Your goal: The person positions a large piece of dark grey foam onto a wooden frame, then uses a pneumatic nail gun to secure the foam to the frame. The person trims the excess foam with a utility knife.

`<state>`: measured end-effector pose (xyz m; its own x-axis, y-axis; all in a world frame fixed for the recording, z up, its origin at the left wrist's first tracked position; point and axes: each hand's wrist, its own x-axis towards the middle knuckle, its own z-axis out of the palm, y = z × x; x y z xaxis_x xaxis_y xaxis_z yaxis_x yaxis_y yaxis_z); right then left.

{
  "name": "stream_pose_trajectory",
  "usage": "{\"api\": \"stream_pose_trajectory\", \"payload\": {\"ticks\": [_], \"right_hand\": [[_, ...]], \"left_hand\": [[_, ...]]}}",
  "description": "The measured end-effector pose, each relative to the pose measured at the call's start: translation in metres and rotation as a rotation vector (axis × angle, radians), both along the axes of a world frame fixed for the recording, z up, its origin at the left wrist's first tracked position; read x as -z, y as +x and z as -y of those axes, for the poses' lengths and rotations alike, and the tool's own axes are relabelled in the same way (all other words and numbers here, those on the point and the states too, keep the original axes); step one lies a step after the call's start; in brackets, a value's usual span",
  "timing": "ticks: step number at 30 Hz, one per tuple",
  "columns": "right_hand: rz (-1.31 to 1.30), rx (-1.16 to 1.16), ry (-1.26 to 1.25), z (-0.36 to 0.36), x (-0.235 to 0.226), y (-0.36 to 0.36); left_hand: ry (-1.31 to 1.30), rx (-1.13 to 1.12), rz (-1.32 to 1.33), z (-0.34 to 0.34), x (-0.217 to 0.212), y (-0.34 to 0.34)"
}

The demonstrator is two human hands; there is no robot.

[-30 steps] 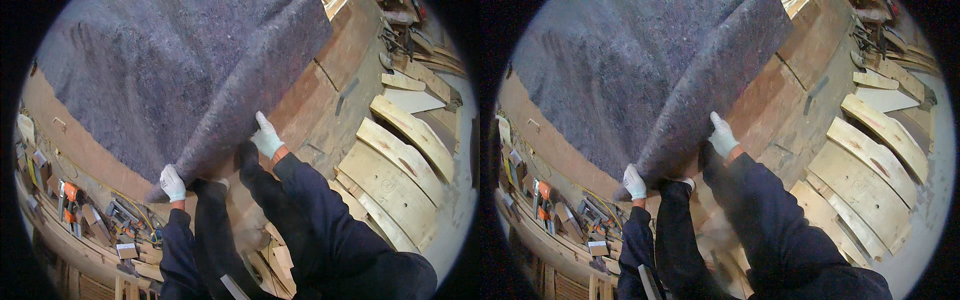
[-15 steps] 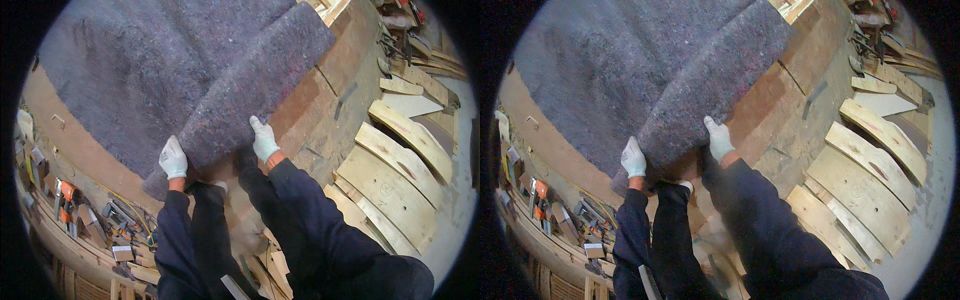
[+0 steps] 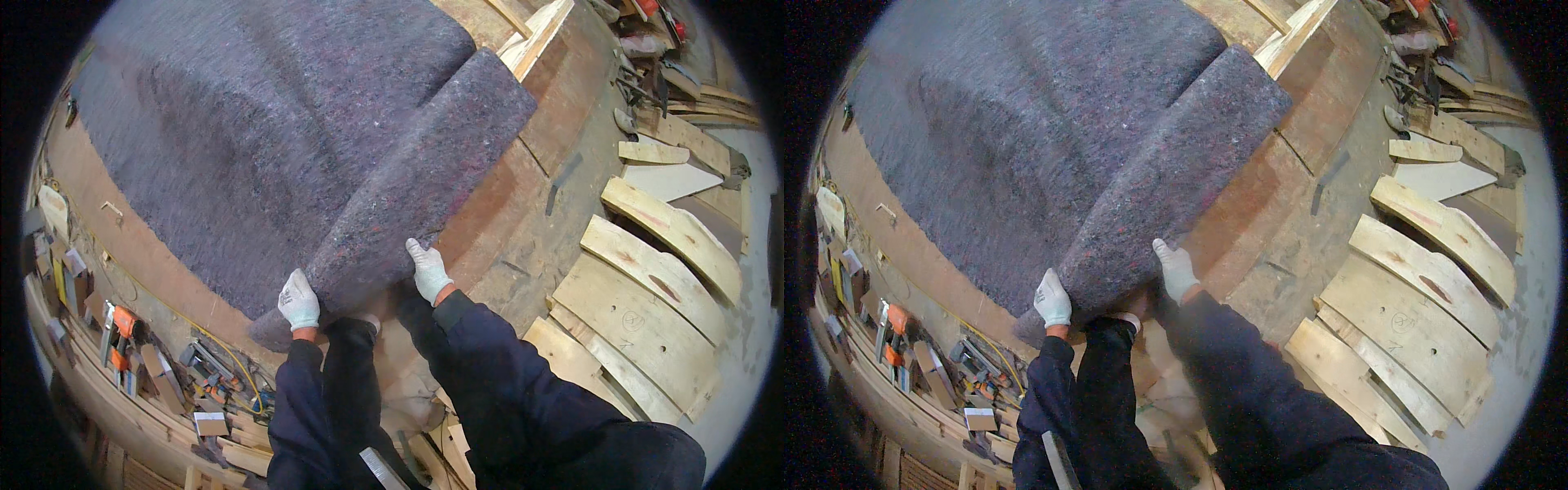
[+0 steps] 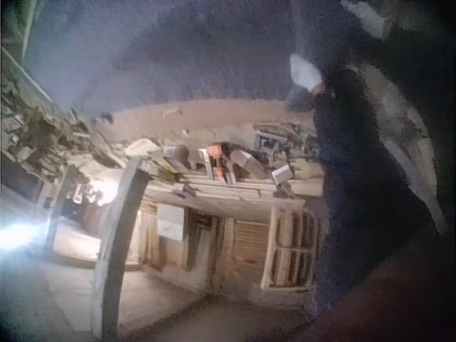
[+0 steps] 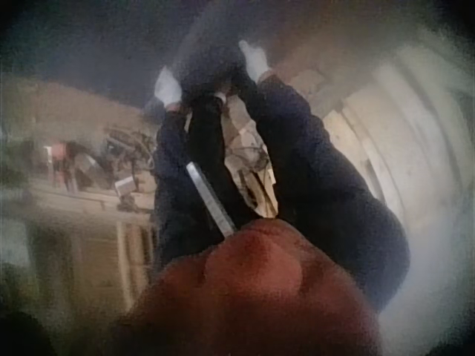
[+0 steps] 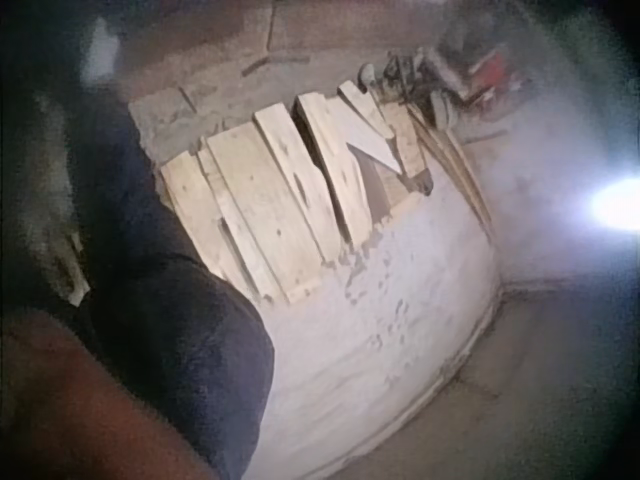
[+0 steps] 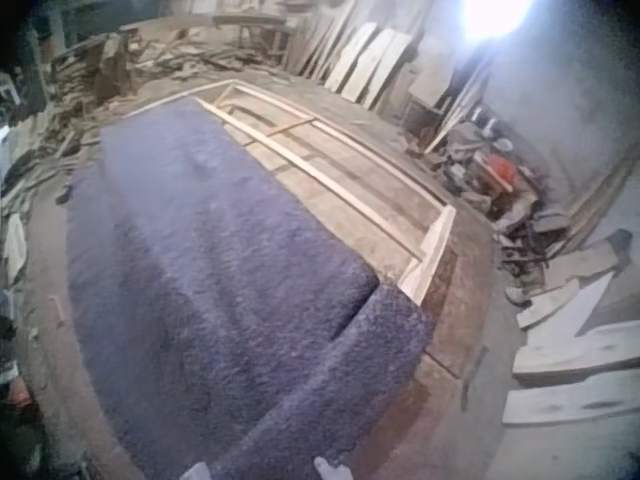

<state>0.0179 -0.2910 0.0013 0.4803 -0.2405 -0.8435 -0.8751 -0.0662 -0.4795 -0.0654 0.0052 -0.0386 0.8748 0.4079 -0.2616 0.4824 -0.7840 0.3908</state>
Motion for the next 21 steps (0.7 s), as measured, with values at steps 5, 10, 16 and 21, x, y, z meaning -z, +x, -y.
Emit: {"api": "stream_pose_trajectory", "payload": {"ticks": [5, 10, 16, 21], "right_hand": [[0.174, 0.050, 0.009, -0.009, -0.039, 0.006], [0.209, 0.141, 0.047, 0.004, -0.021, 0.000], [-0.171, 0.100, 0.125, 0.028, -0.014, 0.019], [0.086, -0.650, -0.123, 0.074, -0.073, -0.009]], "left_hand": [[0.068, 0.085, -0.109, -0.002, -0.003, 0.001], [0.006, 0.089, 0.040, 0.010, 0.007, 0.011], [0.014, 0.095, -0.174, 0.020, -0.005, 0.040], [0.059, 0.116, -0.243, -0.003, -0.083, -0.022]]}}
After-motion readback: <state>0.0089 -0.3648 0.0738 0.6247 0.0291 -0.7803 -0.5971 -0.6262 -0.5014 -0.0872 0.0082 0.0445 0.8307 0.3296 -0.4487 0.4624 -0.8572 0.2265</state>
